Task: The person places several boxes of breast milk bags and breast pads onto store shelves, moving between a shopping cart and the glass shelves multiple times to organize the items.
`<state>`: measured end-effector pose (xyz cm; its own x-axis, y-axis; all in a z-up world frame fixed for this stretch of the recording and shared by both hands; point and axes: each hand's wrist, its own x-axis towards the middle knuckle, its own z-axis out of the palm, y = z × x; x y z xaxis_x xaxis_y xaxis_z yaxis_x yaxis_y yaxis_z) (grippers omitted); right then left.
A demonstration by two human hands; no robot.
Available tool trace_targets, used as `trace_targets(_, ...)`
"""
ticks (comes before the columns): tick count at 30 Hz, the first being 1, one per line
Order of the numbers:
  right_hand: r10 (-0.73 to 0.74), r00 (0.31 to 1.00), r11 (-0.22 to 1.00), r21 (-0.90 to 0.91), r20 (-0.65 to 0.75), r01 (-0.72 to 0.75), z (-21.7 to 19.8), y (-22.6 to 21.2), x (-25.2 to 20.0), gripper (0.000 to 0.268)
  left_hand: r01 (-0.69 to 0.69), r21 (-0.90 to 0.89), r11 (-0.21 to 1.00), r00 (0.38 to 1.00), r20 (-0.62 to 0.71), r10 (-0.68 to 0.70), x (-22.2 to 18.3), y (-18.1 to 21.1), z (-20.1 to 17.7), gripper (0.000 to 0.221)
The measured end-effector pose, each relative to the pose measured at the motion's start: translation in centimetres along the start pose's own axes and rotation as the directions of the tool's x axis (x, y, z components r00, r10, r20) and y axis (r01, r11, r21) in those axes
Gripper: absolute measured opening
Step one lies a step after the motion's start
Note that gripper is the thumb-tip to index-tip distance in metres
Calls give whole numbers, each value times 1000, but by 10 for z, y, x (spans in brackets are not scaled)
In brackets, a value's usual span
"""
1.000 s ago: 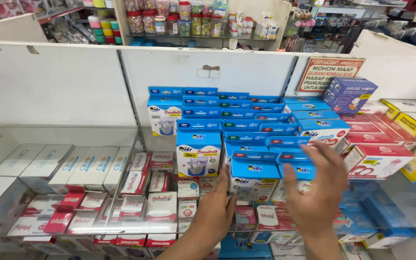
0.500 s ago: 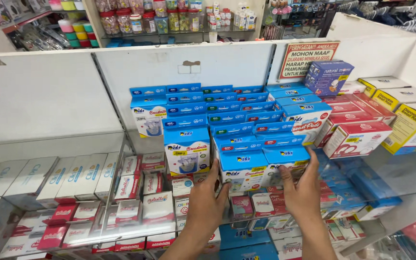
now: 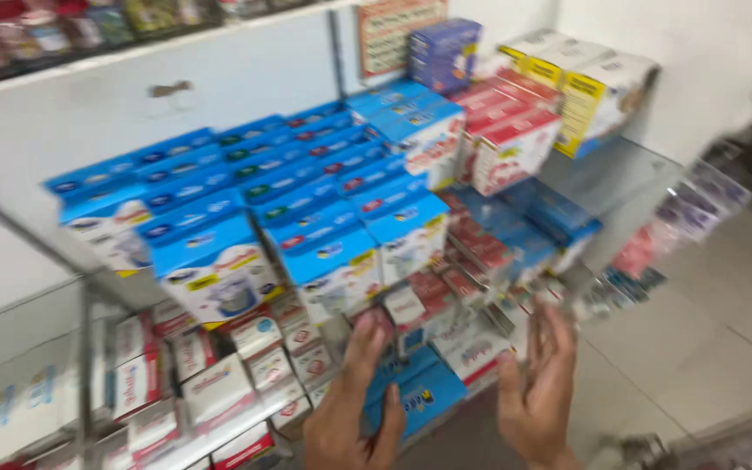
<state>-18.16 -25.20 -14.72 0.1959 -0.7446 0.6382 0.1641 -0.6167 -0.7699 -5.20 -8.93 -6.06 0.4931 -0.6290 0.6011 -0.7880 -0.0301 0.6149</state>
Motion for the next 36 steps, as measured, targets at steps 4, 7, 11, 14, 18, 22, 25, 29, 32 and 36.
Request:
trace_targets(4,3,1000,975,-221,20,2,-71,39,-123,46,-119,-504,856,937,228,264,-54,-30,67,39)
trace_targets(7,339,937,899,-322,81,-297,-120,34,-194,35,356,-353,865,744,667,-34,-91,-46,114,38)
trace_targets(11,644,743,719,-475,183,-507,-205,48,-286,22,441,218,870,77,957,-279,-154,-66,196,38)
trace_targets(14,827,562,467,-535,-17,-704,-264,70,-360,25,327,309,893,-119,951,-286,-194,-52,243,36)
trace_targets(18,875,253,143,-277,-414,-950,-333,71,-395,24,228,245,942,-282,943,-177,-245,-22,303,39)
trace_targets(22,875,19,-23,-81,-484,-996,-393,80,-401,26,189,138,972,-186,977,-102,-293,29,355,38)
trace_targets(25,867,-175,-138,113,-466,-984,-432,119,-425,24,290,120,950,-169,983,-72,-328,65,390,36)
trace_targets(29,844,-287,-200,230,-454,-952,-465,206,-488,37,323,179,929,-280,956,-88,-367,96,419,33)
trace_targets(32,840,-308,-242,200,-446,-949,-474,237,-484,47,311,245,918,-329,934,-138,-385,104,430,33)
trace_targets(36,840,-329,-259,214,-430,-942,-487,265,-459,57,262,380,887,-381,885,-267,-392,113,440,36)
